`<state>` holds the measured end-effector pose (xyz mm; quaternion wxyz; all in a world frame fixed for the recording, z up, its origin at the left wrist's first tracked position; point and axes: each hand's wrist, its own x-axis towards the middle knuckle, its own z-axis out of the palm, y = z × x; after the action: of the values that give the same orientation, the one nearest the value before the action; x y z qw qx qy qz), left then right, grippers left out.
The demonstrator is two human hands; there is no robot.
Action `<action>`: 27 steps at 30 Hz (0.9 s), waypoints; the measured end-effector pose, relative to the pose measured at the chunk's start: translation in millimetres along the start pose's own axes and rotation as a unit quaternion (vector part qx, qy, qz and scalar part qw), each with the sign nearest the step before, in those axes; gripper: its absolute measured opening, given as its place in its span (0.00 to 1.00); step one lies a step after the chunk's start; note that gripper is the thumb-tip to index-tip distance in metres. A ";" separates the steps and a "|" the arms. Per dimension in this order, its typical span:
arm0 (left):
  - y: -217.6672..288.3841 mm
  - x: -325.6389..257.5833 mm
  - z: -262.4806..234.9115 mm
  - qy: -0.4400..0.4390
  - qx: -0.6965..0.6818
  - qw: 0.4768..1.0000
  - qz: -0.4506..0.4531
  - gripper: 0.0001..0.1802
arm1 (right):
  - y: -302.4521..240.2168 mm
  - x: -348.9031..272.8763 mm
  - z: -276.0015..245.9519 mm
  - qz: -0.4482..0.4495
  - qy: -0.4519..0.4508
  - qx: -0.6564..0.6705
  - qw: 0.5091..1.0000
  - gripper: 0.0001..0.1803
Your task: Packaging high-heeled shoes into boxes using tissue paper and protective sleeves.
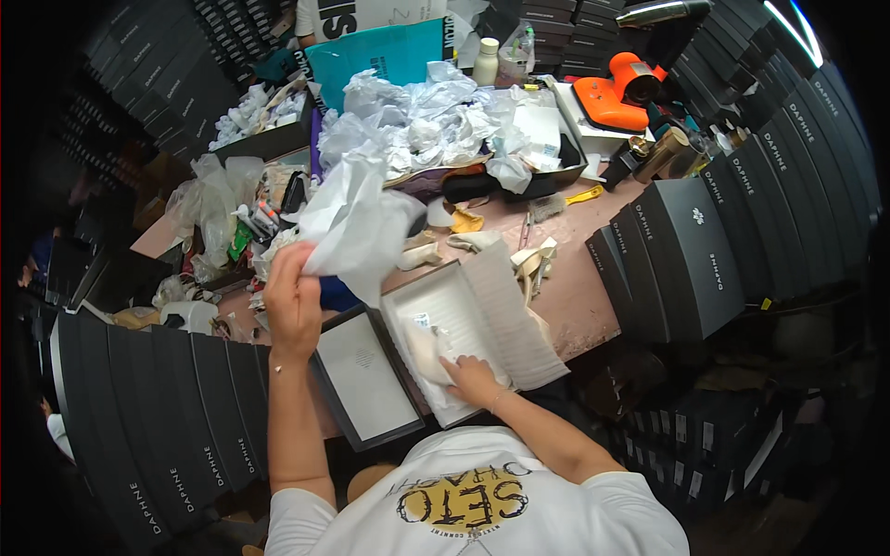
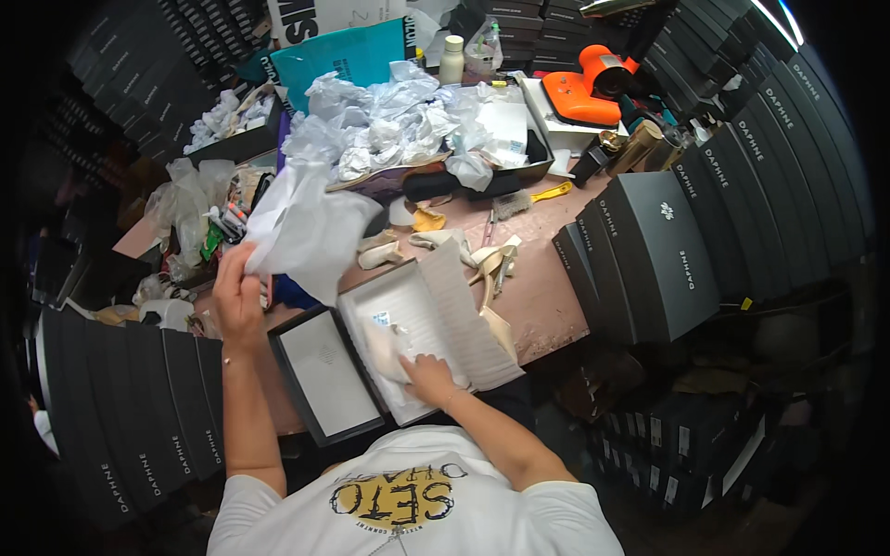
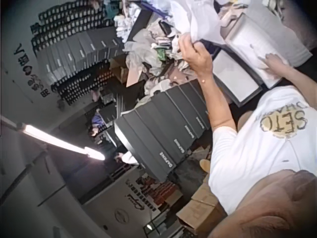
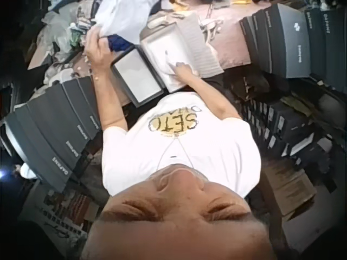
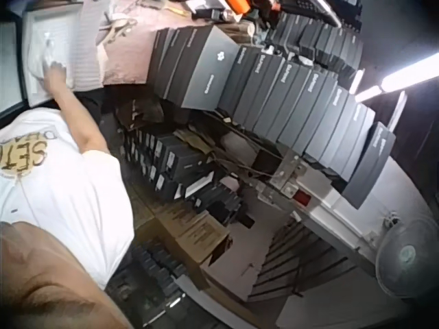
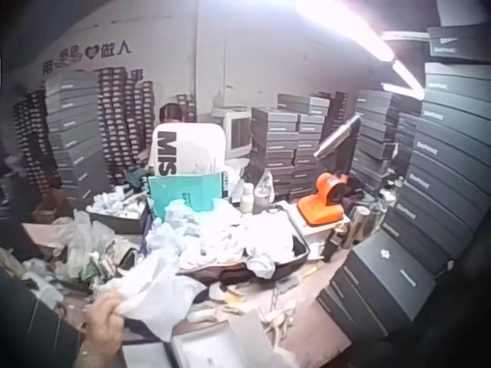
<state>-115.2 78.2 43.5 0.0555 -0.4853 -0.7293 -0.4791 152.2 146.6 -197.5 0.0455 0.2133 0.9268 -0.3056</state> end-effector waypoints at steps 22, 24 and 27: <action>-46.0 -135.4 56.7 -0.047 0.003 0.955 -0.294 0.16 | 155.0 -48.9 -154.3 0.046 0.232 -0.094 0.967 0.18; -38.5 -126.6 64.0 -0.063 0.008 0.957 -0.285 0.16 | 182.6 -35.6 -164.8 0.026 0.209 -0.152 0.966 0.14; -19.3 -111.1 71.6 -0.094 0.024 0.970 -0.222 0.15 | 213.4 -16.6 -144.7 0.068 0.170 -0.174 0.968 0.15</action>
<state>-44.3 57.9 -67.9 -0.1094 -0.3525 -0.8321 -0.4140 264.2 379.4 -193.5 -0.0557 0.3137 0.9431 -0.0952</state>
